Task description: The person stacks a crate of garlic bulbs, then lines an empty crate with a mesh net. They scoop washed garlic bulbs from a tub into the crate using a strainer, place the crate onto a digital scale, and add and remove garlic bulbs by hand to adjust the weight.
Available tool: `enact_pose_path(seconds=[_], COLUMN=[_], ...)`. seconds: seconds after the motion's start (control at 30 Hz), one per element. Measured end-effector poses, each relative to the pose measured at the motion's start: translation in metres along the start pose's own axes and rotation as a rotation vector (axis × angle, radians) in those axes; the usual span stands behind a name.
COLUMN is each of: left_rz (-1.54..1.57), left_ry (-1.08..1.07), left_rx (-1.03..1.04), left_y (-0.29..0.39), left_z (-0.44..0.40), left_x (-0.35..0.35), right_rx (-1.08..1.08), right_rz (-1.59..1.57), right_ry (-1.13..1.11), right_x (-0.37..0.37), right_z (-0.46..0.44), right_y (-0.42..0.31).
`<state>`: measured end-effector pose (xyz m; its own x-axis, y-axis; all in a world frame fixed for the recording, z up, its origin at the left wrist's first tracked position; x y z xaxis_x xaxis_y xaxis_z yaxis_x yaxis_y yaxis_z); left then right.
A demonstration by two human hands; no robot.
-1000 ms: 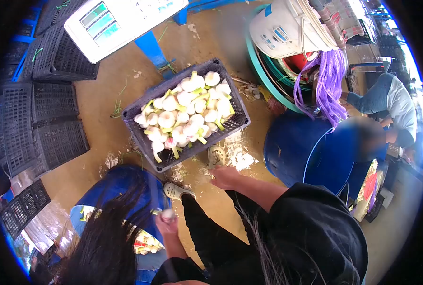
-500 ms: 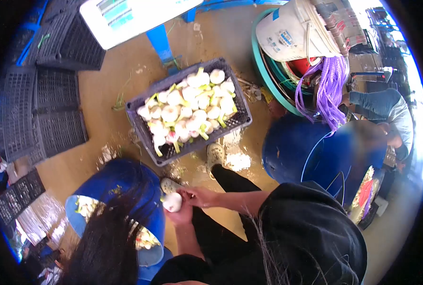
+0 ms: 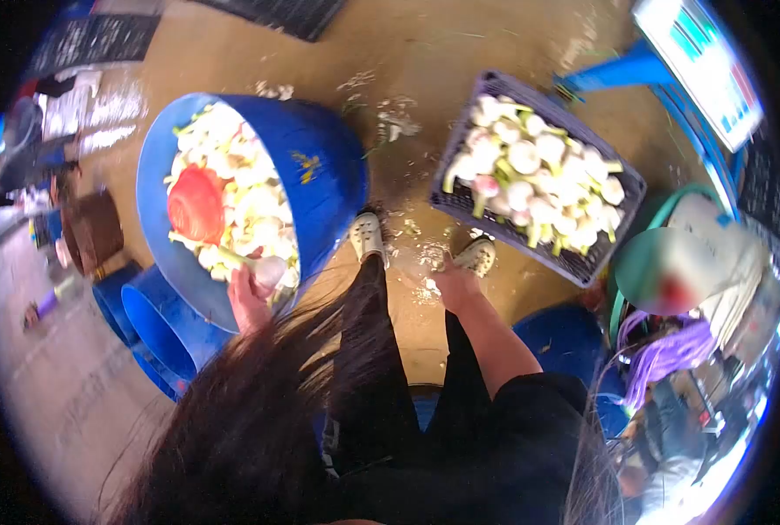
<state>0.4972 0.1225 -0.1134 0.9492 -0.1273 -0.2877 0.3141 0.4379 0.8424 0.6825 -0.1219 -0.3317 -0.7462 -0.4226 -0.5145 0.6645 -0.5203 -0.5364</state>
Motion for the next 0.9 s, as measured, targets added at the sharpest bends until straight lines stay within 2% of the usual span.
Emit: enact_pose_path(seconds=[0.03, 0.1, 0.13, 0.17, 0.2, 0.23, 0.27, 0.3, 0.37, 0.4, 0.43, 0.47, 0.5, 0.57, 0.6, 0.63, 0.67, 0.7, 0.73, 0.77, 0.8, 0.83, 0.87, 0.9], left_rz=[-0.207, -0.24, -0.299, -0.293, -0.432, -0.572, -0.949, -1.284, -1.216, -1.064, -0.913, -0.946, -0.976, -1.096, -1.085, -1.115, -1.145, -1.081, -1.027, -0.845, -0.782, -0.365, -0.151, -0.264], left_ry=[0.05, 0.126, 0.167, 0.181, 0.195, 0.196, 0.189, 0.331, 0.399, 0.275, 0.148, 0.085, 0.021, -0.085, -0.102, -0.096, -0.113, -0.175, -0.145, -0.207, -0.147, 0.012, 0.069, 0.134], left_rx=[0.045, 0.101, 0.15, 0.135, 0.122, 0.106, 0.12, 0.373, 0.347, 0.31, 0.274, 0.314, 0.358, -0.042, -0.035, -0.083, -0.131, -0.127, -0.005, 0.006, 0.117, 0.096, 0.019, 0.218], left_y=[0.012, 0.007, 0.0, -0.012, -0.026, -0.036, -0.039, -0.033, -0.018, -0.021, -0.026, -0.04, -0.053, -0.057, -0.069, -0.082, -0.101, -0.117, -0.147, -0.155, -0.144, -0.143, -0.11, -0.103], left_z=[-0.008, -0.035, -0.048, -0.064, -0.082, -0.099, -0.113, -0.117, -0.134, -0.151, -0.17, -0.191, -0.21, -0.24, -0.255, -0.268, -0.276, -0.284, -0.301, -0.303, -0.292, -0.277, -0.246, -0.239], left_x=[-0.016, -0.042, -0.059, -0.076, -0.092, -0.106, -0.116, -0.11, -0.096, -0.082, -0.065, -0.047, -0.028, 0.007, 0.012, 0.013, 0.016, 0.011, 0.004, -0.003, -0.006, -0.012, -0.018, -0.029], right_rx=[0.031, 0.262, 0.176, 0.427, 0.712, 0.72, 0.86, 0.944, 0.822, 0.824, 0.696, 0.571, 0.581, 0.526, 0.429, 0.422, 0.303, 0.095, 0.074, 0.073, 0.097, 0.097, 0.225, 0.327], right_rz=[0.299, -0.163, 0.088, 0.281, 0.174, 0.387, 0.238, 0.017, 0.356, 0.376, 0.36, 0.34, 0.352, 0.183, 0.343, 0.264, 0.211, 0.257, 0.13, 0.215, 0.209, 0.167, 0.267, 0.352], right_ry=[-0.119, 0.332, 0.773, 0.715, 0.968, 0.96, 0.876, 0.703, 0.708, 0.707, 0.684, 0.663, 0.665, 0.675, 0.909, 1.022, 1.075, 1.259, 1.283, 1.239, 1.151, 1.132, 1.092, 1.025], right_x=[0.006, -0.066, -0.078, -0.093, -0.101, -0.136, -0.141, -0.141, -0.127, -0.126, -0.124, -0.125, -0.131, -0.142, -0.153, -0.167, -0.181, -0.186, -0.191, -0.205, -0.216, -0.218, -0.223, -0.224], right_z=[-0.006, 0.001, 0.001, -0.003, -0.003, 0.006, 0.004, -0.003, -0.017, -0.018, -0.019, -0.02, -0.018, -0.009, -0.008, -0.013, -0.018, -0.028, -0.04, -0.052, -0.067, -0.08, -0.092, -0.11], right_y=[-0.002, -0.014, 0.006, 0.031, 0.051, 0.044, 0.057, 0.081, 0.111, 0.122, 0.127, 0.129, 0.132, 0.134, 0.117, 0.112, 0.101, 0.081, 0.071, 0.044, 0.033, 0.033, 0.041, 0.046])
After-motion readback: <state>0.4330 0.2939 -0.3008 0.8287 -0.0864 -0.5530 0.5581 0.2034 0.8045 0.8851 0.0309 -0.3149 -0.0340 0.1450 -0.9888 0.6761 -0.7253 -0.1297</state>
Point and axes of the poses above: each hand's wrist, its own z-axis away from the middle knuckle, its own x-axis out of the palm, y = z × x, the point moved 3 cm from there along -z, towards the middle knuckle, and after that the axes turned 5 degrees about z, right-handed, at the moved point
